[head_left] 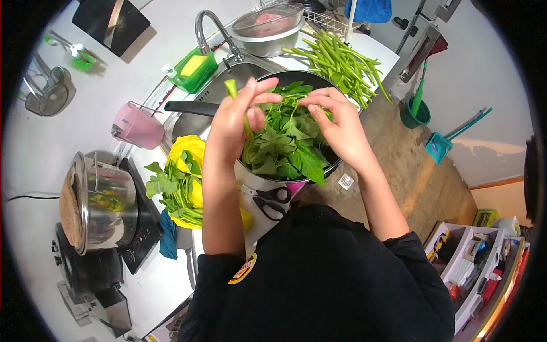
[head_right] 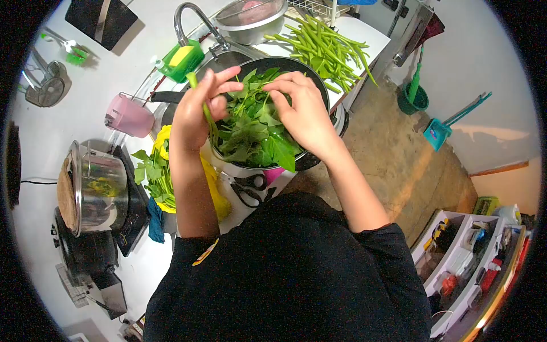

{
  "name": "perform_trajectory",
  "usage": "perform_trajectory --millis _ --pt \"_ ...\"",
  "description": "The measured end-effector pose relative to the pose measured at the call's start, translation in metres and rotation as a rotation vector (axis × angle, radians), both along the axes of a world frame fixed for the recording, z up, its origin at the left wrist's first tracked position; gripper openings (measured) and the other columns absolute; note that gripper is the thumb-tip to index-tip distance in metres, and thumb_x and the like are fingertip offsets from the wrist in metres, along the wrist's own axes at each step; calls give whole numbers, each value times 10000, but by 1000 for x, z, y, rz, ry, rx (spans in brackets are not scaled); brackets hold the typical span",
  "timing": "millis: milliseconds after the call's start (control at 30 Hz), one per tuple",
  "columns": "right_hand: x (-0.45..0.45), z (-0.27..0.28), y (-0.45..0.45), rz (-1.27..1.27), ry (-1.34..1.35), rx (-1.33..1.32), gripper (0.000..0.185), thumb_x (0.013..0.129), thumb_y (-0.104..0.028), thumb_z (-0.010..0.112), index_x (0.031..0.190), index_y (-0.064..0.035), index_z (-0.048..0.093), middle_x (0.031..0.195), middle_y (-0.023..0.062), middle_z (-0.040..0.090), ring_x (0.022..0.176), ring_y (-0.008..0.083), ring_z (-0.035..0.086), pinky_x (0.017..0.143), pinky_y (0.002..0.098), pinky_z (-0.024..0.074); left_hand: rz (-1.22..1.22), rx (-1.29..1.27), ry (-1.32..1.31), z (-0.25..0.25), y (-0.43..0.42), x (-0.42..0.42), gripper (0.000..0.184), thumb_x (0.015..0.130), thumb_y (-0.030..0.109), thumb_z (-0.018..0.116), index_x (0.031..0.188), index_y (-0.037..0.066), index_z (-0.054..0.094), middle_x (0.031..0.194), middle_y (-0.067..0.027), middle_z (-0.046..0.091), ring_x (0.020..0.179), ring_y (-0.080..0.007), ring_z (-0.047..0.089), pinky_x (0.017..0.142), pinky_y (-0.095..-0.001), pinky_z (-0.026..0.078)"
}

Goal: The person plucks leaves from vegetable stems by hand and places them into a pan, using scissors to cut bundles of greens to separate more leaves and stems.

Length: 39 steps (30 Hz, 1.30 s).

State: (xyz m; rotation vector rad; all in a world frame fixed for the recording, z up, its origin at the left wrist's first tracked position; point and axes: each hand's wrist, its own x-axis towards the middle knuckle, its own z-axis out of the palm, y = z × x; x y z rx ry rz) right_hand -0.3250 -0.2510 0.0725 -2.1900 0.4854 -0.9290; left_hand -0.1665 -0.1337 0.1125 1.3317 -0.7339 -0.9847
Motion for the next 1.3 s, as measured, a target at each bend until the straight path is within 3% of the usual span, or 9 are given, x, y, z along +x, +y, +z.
perform_trajectory --millis 67,133,200,433,467,567,733,1033,1300 --pt "-1 22 16 118 -30 211 164 802 -91 588 934 -21 655 877 111 607 780 209 563 719 310 441 -47 -78 121 2 -2 1 491 961 388 340 1225 8 504 1045 -45 598 819 -76 513 731 -210 431" --pt "4 30 30 222 -107 262 112 794 -81 617 869 -2 643 731 73 600 615 118 525 573 248 416 -60 -175 -60 -1 -12 -3 493 959 391 345 1220 4 506 1072 -62 579 895 -105 507 786 -238 423" --pt "8 39 34 314 14 414 109 819 -66 607 900 3 632 744 23 591 635 74 513 582 218 408 -70 -176 -261 8 -21 -24 500 958 395 349 1213 -5 507 1119 -92 542 1031 -156 479 863 -266 403" --pt "-8 40 7 378 -271 840 91 854 -122 589 871 -32 584 723 -11 556 577 42 482 530 179 400 -302 -110 -54 4 -14 -30 438 939 320 412 1215 -6 510 1049 -90 578 891 -131 561 780 -239 444" --pt "-13 41 0 346 -328 815 115 850 -138 598 858 -24 585 705 -7 557 569 46 485 528 181 395 -214 -93 -85 1 -10 -33 351 892 263 542 1109 -6 600 868 -1 615 780 -44 522 682 -185 409" --pt "-27 52 -10 276 -466 837 116 843 -136 602 842 -23 574 672 -16 522 562 47 459 515 188 364 -216 -16 -227 -9 1 -39 312 881 216 547 1087 -9 612 921 -20 633 769 -56 533 665 -197 425" --pt "-41 62 -13 211 -476 712 104 843 -129 598 831 -31 566 680 -23 511 572 46 452 522 198 366 -226 -96 -81 -7 -4 -57 237 815 117 638 1001 -30 633 813 -47 644 654 -46 521 592 -181 407" --pt "-62 65 -10 106 -408 508 130 841 -148 601 854 -29 551 701 -12 506 593 62 452 535 208 370 -369 -69 -45 -14 -14 -64 227 855 143 579 1003 -24 624 770 -20 608 648 -46 498 577 -172 389" --pt "-64 62 2 132 -414 570 145 843 -115 587 947 -25 539 813 60 591 615 69 475 546 210 397 -324 -156 -264 -20 -19 -77 157 881 92 422 808 31 547 697 36 440 656 -59 413 610 -191 335"
